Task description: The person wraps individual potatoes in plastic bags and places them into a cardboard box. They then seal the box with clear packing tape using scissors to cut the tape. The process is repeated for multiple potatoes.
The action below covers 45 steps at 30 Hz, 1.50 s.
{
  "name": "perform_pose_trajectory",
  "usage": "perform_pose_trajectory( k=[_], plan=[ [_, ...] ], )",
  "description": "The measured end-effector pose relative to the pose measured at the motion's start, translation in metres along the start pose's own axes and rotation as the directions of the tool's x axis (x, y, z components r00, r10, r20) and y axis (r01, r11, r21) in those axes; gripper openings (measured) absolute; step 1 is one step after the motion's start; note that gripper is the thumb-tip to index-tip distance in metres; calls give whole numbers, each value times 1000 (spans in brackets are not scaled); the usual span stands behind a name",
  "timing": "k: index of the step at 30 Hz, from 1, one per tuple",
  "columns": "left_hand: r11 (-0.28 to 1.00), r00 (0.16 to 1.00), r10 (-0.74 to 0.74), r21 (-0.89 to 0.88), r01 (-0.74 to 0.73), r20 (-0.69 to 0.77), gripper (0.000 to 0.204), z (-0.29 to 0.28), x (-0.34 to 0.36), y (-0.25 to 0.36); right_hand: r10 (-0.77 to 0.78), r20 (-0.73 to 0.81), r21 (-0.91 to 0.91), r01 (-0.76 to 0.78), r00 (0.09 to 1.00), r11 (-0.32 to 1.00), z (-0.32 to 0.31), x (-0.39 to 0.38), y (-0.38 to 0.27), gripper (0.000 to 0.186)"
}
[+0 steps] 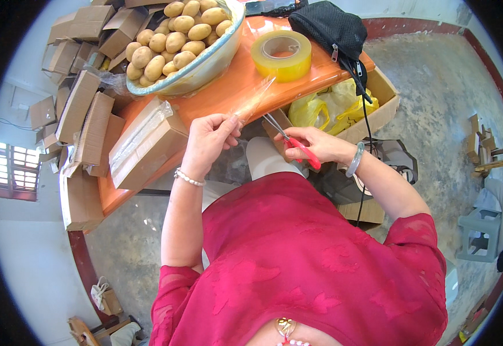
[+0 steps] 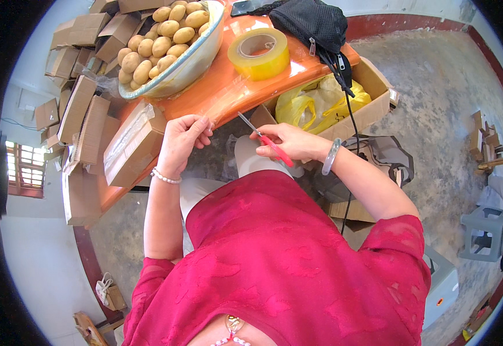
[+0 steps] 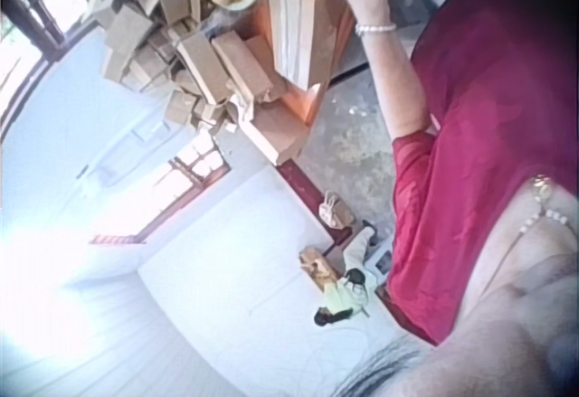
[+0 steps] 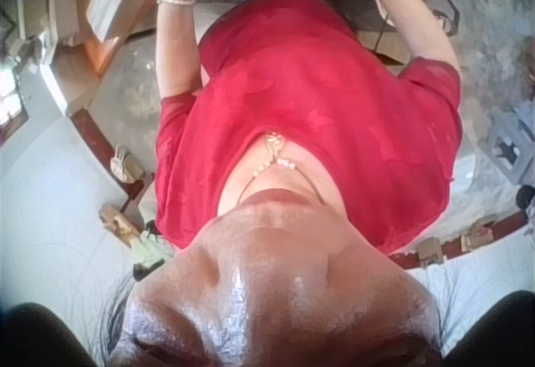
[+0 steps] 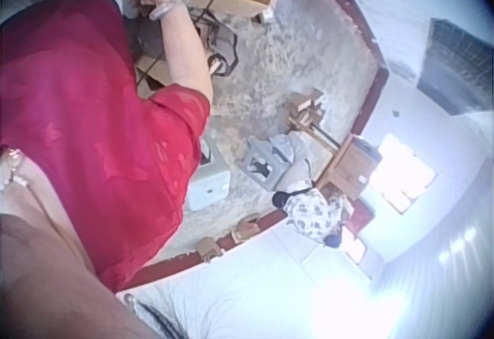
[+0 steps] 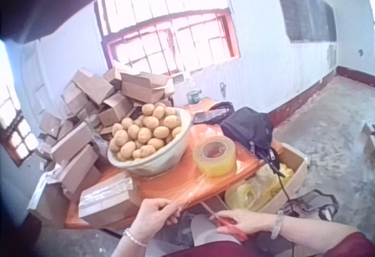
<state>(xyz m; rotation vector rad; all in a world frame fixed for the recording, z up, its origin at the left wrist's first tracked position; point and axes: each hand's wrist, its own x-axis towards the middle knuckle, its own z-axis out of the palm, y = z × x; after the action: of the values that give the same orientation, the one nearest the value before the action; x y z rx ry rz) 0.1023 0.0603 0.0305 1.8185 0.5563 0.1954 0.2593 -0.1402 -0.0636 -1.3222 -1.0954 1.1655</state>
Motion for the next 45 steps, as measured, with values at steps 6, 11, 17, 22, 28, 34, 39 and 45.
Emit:
perform_pose_trajectory(
  k=[6,11,17,22,28,34,39,45],
  plan=[
    [998,998,-39,-49,41,39,25,-3,2,2,11,3,193,-11,1000,981,5,15,-12,54],
    [994,998,-57,-92,60,36,25,-3,1,3,-26,-13,174,28,1000,984,9,27,-16,52],
    [996,998,-66,-63,67,19,26,-5,2,3,-63,-18,149,65,998,987,8,32,-13,63],
    [998,998,-59,-26,59,-5,26,-6,3,1,-63,-54,168,71,997,983,11,28,-10,49],
    [598,882,460,769,-226,-98,15,6,-9,5,81,-130,244,-48,988,969,4,5,-15,47],
    [9,623,763,962,-274,171,7,29,-24,-1,184,-154,271,-138,971,953,-14,-12,-39,49],
    [-16,625,740,936,-352,248,6,47,-29,-2,293,-147,9,-295,945,955,-37,-21,-83,43],
    [58,671,694,909,-413,260,8,75,-25,-14,486,-87,-432,-472,870,768,-64,-4,-135,54]
  ],
)
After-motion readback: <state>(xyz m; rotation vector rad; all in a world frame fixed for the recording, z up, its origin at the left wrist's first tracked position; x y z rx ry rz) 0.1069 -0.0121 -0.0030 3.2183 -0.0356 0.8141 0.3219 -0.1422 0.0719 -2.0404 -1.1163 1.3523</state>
